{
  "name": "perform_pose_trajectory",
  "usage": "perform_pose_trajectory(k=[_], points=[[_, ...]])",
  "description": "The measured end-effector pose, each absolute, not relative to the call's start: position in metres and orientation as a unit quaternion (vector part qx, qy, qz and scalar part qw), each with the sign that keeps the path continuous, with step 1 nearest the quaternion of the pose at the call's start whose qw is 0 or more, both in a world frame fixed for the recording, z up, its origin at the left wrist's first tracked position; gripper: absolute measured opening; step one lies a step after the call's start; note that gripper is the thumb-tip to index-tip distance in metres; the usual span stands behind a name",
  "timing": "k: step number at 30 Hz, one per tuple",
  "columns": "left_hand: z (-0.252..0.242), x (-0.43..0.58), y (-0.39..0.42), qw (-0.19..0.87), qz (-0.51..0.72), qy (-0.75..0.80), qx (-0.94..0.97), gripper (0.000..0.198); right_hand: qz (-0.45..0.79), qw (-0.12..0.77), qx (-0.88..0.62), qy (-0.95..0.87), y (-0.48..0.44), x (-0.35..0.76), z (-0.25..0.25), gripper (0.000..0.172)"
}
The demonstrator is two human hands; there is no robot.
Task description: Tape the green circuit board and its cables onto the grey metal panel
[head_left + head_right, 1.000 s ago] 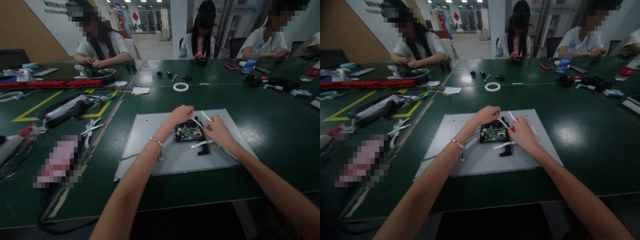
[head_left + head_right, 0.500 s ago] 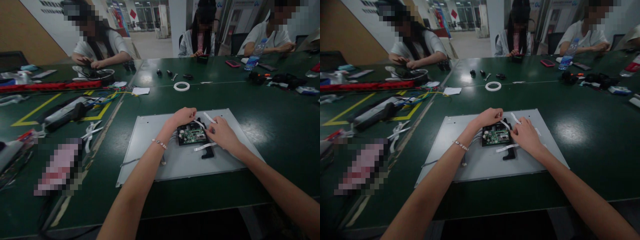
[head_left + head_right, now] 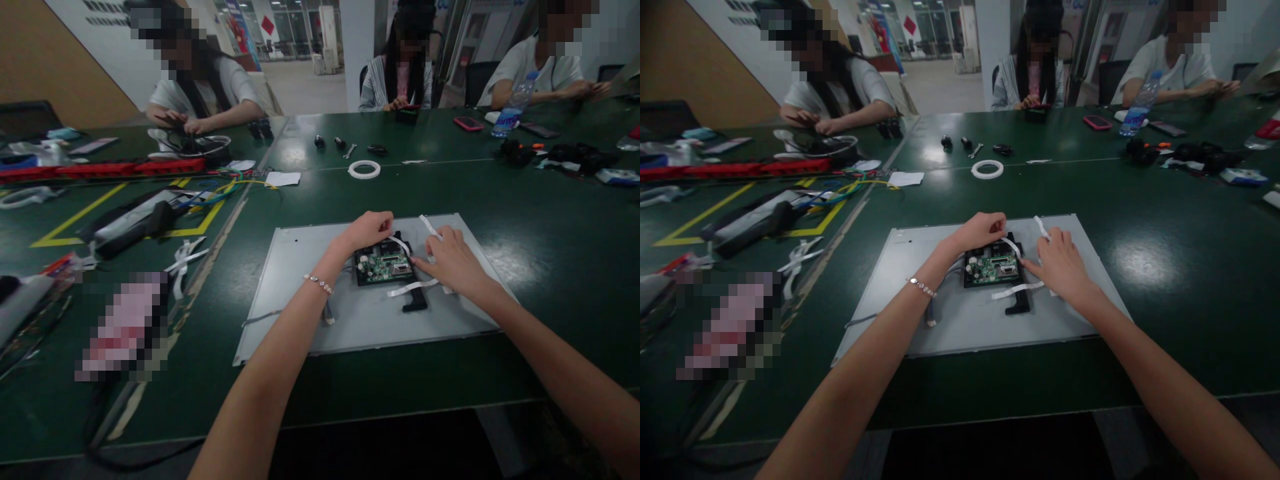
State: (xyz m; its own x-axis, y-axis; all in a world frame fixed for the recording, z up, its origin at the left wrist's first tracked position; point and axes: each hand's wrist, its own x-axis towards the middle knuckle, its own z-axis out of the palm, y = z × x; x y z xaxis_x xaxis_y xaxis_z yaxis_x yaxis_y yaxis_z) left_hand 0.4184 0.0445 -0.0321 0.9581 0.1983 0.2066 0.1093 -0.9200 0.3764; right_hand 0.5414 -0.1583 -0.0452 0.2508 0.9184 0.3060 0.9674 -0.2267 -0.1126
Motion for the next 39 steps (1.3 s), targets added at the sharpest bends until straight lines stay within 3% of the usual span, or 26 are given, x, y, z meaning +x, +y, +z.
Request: perform_pose_trajectory(k=[22, 34, 39], points=[[-0.033, 0.424, 0.045, 0.221, 0.095, 0.100, 0.965, 0.007, -0.051, 0.185, -0.761, -0.620, -0.145, 0.556, -0.055, 0.029], [-0.030, 0.422, 0.042, 0.205, 0.083, 0.115, 0.968, 0.009, -0.043, 0.142, -0.746, -0.649, -0.152, 0.563, -0.050, 0.036], [-0.027, 0.419, 0.044, 0.222, 0.071, 0.113, 0.966, 0.014, -0.011, 0.149, -0.734, -0.662, -0.158, 0.576, -0.046, 0.047]])
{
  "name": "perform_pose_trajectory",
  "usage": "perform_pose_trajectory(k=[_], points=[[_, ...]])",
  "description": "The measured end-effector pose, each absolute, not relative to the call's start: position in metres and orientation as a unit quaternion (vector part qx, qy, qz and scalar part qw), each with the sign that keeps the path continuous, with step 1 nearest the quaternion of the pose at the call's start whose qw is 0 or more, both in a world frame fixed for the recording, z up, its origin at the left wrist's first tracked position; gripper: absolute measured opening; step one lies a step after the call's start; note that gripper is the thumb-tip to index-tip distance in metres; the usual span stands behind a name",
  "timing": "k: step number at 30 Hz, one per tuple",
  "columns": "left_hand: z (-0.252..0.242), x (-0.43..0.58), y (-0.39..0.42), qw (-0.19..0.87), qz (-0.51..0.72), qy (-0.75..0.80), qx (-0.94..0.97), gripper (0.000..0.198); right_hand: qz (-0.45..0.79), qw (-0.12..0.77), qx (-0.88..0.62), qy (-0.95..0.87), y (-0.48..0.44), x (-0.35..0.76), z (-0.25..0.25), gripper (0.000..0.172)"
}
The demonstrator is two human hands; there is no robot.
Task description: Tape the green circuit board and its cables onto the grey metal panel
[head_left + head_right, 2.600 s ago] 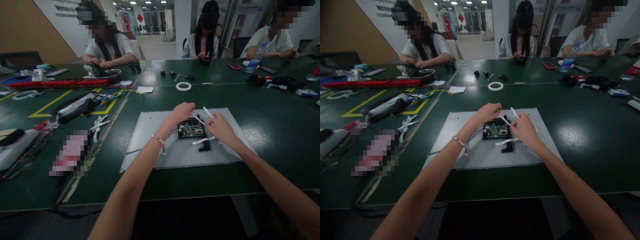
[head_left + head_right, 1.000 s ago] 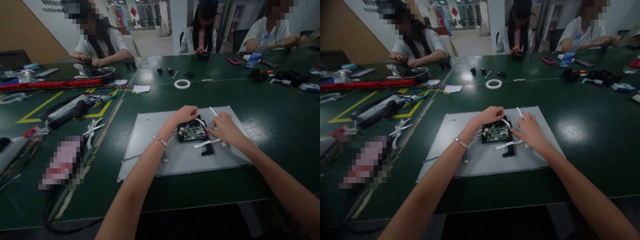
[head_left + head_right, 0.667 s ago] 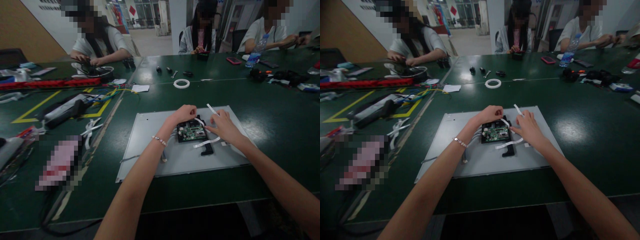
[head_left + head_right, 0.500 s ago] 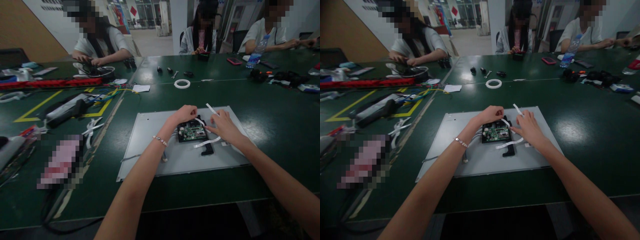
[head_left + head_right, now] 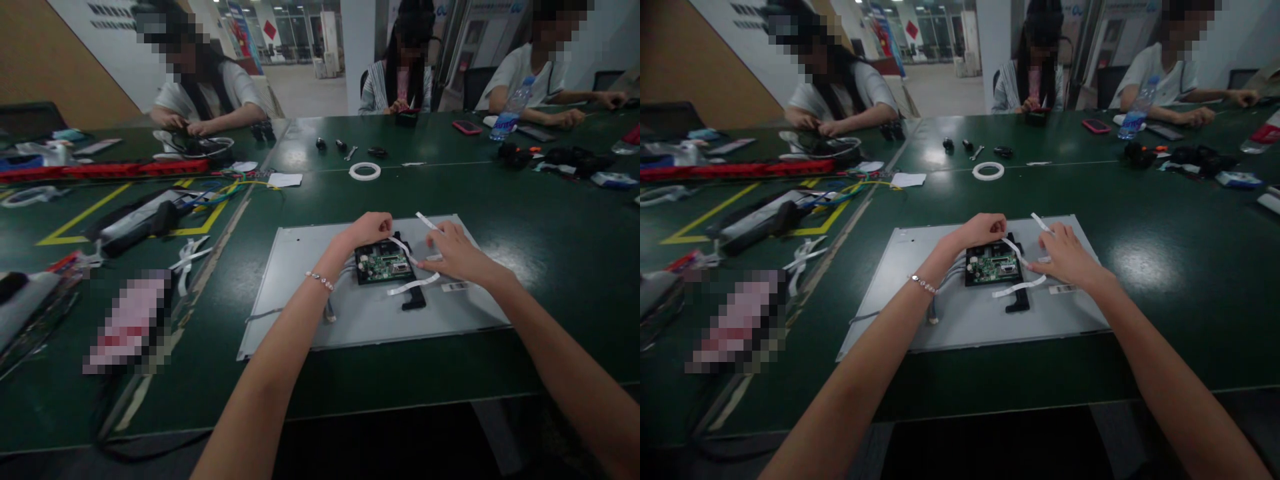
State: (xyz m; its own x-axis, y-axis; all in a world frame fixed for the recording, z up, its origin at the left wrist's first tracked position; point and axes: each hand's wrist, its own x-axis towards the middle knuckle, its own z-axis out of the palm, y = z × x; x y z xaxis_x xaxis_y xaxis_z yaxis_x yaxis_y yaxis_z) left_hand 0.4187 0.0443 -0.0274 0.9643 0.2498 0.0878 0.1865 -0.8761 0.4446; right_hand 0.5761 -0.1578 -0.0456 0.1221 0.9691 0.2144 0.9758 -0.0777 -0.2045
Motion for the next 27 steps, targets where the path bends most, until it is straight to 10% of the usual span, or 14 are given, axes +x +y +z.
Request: perform_pose_trajectory(k=[11, 17, 27], points=[[0.036, 0.400, 0.048, 0.365, 0.228, 0.223, 0.875, 0.025, 0.139, 0.471, -0.600, -0.631, -0.156, 0.543, -0.009, 0.024], [0.070, 0.381, 0.020, 0.462, 0.048, 0.196, 0.864, 0.034, 0.203, 0.469, -0.506, -0.695, -0.166, 0.510, -0.001, 0.042], [0.065, 0.345, 0.010, 0.501, 0.016, 0.101, 0.859, 0.014, 0.155, 0.460, -0.481, -0.729, -0.167, 0.498, -0.003, 0.023]])
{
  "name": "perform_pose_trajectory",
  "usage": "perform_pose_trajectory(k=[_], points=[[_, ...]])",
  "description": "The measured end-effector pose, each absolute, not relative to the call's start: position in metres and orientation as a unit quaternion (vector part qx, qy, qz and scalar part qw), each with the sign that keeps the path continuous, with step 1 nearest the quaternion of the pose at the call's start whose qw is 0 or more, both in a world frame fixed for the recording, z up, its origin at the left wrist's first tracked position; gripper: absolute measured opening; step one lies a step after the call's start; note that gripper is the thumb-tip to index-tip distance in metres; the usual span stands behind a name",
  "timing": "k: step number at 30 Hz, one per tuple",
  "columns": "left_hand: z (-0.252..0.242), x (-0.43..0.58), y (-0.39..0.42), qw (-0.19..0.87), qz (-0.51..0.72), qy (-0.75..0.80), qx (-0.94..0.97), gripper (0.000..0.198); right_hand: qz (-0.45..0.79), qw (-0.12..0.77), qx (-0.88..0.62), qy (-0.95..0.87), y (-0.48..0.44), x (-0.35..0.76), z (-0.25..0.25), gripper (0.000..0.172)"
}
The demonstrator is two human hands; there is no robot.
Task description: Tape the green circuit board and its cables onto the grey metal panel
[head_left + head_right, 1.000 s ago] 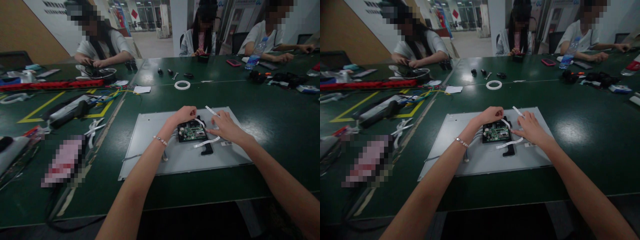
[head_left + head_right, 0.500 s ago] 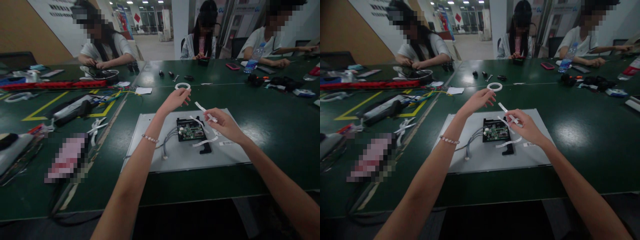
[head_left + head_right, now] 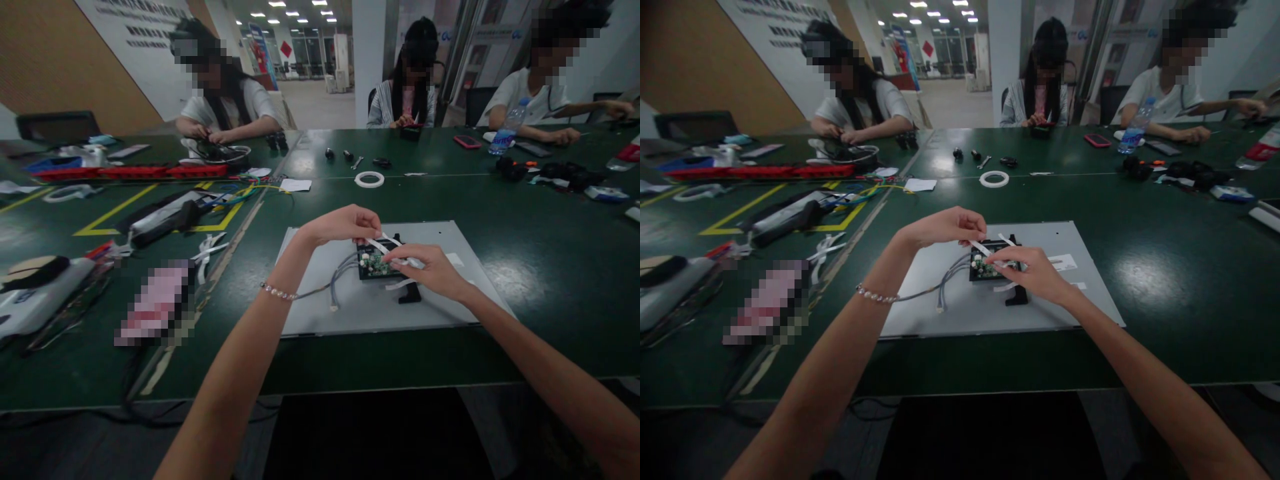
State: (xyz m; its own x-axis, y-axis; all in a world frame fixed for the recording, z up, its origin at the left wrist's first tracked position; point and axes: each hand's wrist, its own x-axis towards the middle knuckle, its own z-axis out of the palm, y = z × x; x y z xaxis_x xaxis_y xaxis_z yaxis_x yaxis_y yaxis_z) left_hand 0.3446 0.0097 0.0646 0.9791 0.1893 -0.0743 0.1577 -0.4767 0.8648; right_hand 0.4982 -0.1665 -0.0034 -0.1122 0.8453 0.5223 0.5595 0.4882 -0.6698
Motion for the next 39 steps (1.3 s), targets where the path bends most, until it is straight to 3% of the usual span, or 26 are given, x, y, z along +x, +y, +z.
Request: perform_pose_trajectory(k=[5, 16, 22, 29, 39], points=[[0.048, 0.321, -0.003, 0.536, 0.046, 0.140, 0.831, 0.024, 0.082, 0.431, -0.453, -0.776, -0.165, 0.496, -0.011, 0.026], [0.022, 0.306, -0.006, 0.559, 0.169, 0.171, 0.794, 0.020, -0.087, 0.406, -0.428, -0.803, -0.168, 0.481, -0.017, 0.031], [0.014, 0.305, 0.001, 0.545, 0.230, 0.197, 0.782, 0.020, -0.112, 0.317, -0.436, -0.835, -0.164, 0.474, -0.012, 0.035], [-0.003, 0.295, 0.019, 0.456, 0.217, 0.209, 0.837, 0.019, -0.167, 0.206, -0.472, -0.841, -0.151, 0.454, -0.008, 0.034], [-0.012, 0.293, 0.027, 0.328, 0.197, 0.221, 0.897, 0.015, -0.238, 0.157, -0.483, -0.828, -0.139, 0.419, -0.016, 0.033]])
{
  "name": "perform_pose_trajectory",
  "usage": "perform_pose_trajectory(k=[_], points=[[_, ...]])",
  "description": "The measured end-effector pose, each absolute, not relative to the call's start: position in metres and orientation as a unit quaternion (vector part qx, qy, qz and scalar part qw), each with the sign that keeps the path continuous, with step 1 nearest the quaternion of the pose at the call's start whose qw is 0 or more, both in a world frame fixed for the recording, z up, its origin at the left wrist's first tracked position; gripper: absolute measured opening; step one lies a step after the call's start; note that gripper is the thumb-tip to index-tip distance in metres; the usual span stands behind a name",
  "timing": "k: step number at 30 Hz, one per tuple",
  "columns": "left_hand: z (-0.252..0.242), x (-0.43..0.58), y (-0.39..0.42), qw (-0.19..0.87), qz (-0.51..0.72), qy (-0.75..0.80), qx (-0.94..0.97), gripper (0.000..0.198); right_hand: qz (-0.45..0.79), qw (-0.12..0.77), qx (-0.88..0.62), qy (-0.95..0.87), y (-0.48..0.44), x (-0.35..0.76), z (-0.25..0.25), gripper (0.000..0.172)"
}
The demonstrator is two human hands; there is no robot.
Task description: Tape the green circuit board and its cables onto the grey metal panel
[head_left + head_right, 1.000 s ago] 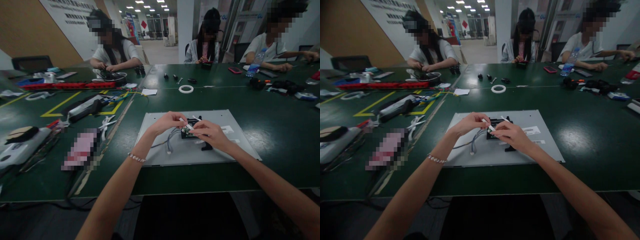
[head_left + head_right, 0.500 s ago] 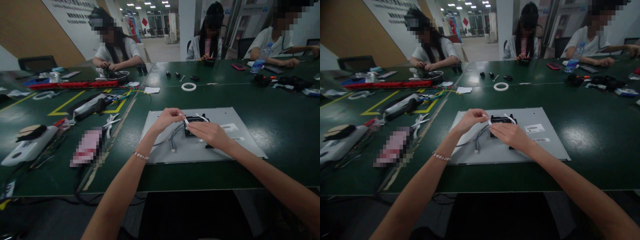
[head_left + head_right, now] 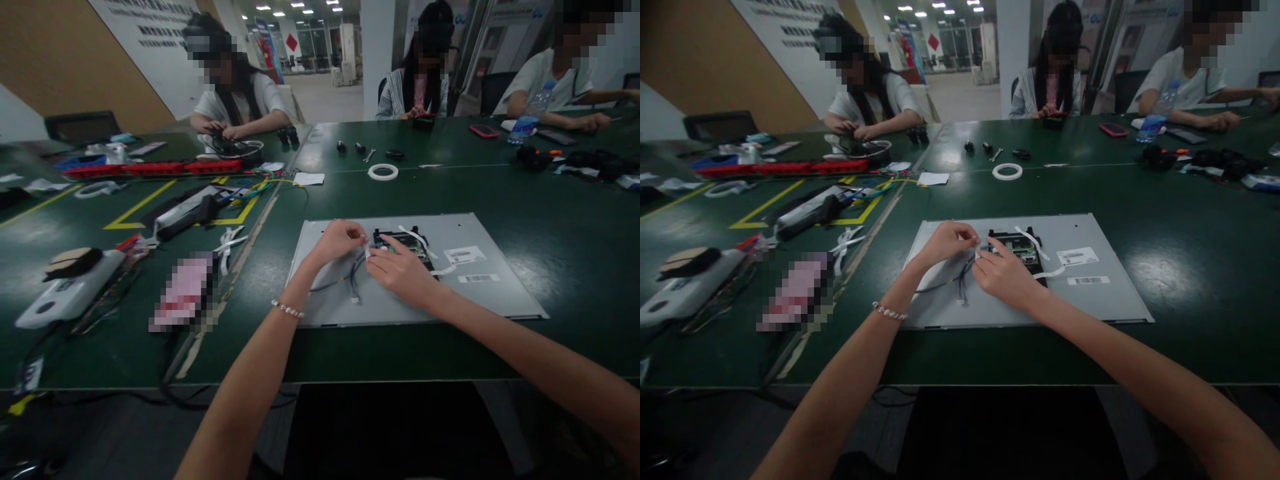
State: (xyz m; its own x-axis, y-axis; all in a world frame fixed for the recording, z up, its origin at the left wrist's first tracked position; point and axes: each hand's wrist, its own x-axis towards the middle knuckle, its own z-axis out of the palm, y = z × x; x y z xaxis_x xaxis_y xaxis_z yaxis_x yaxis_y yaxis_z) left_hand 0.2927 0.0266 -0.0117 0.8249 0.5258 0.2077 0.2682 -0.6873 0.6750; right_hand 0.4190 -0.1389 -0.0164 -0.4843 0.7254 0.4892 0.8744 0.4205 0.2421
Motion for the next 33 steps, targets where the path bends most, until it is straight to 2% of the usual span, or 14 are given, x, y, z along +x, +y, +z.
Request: perform_pose_trajectory(k=[6, 15, 17, 21, 23, 26, 31, 33], points=[[-0.020, 0.293, 0.028, 0.288, 0.182, 0.233, 0.911, 0.015, -0.180, 0.134, -0.517, -0.826, -0.138, 0.412, -0.026, 0.029], [-0.021, 0.291, 0.026, 0.224, 0.154, 0.201, 0.941, 0.010, -0.145, 0.118, -0.542, -0.820, -0.145, 0.405, -0.028, 0.035], [-0.023, 0.292, 0.027, 0.215, 0.159, 0.202, 0.942, 0.008, -0.140, 0.120, -0.542, -0.820, -0.148, 0.403, -0.027, 0.039], [-0.025, 0.293, 0.025, 0.185, 0.179, 0.217, 0.942, 0.018, -0.125, 0.127, -0.541, -0.822, -0.153, 0.401, -0.025, 0.054], [-0.024, 0.294, 0.023, 0.175, 0.171, 0.213, 0.946, 0.013, -0.120, 0.129, -0.544, -0.820, -0.154, 0.401, -0.026, 0.055], [-0.023, 0.296, 0.021, 0.186, 0.149, 0.197, 0.951, 0.004, -0.119, 0.136, -0.555, -0.812, -0.154, 0.400, -0.027, 0.052], [-0.023, 0.296, 0.021, 0.213, 0.149, 0.185, 0.948, 0.003, -0.112, 0.145, -0.561, -0.807, -0.159, 0.395, -0.024, 0.032], [-0.022, 0.294, 0.022, 0.225, 0.149, 0.179, 0.946, 0.004, -0.106, 0.149, -0.562, -0.807, -0.161, 0.394, -0.022, 0.029]])
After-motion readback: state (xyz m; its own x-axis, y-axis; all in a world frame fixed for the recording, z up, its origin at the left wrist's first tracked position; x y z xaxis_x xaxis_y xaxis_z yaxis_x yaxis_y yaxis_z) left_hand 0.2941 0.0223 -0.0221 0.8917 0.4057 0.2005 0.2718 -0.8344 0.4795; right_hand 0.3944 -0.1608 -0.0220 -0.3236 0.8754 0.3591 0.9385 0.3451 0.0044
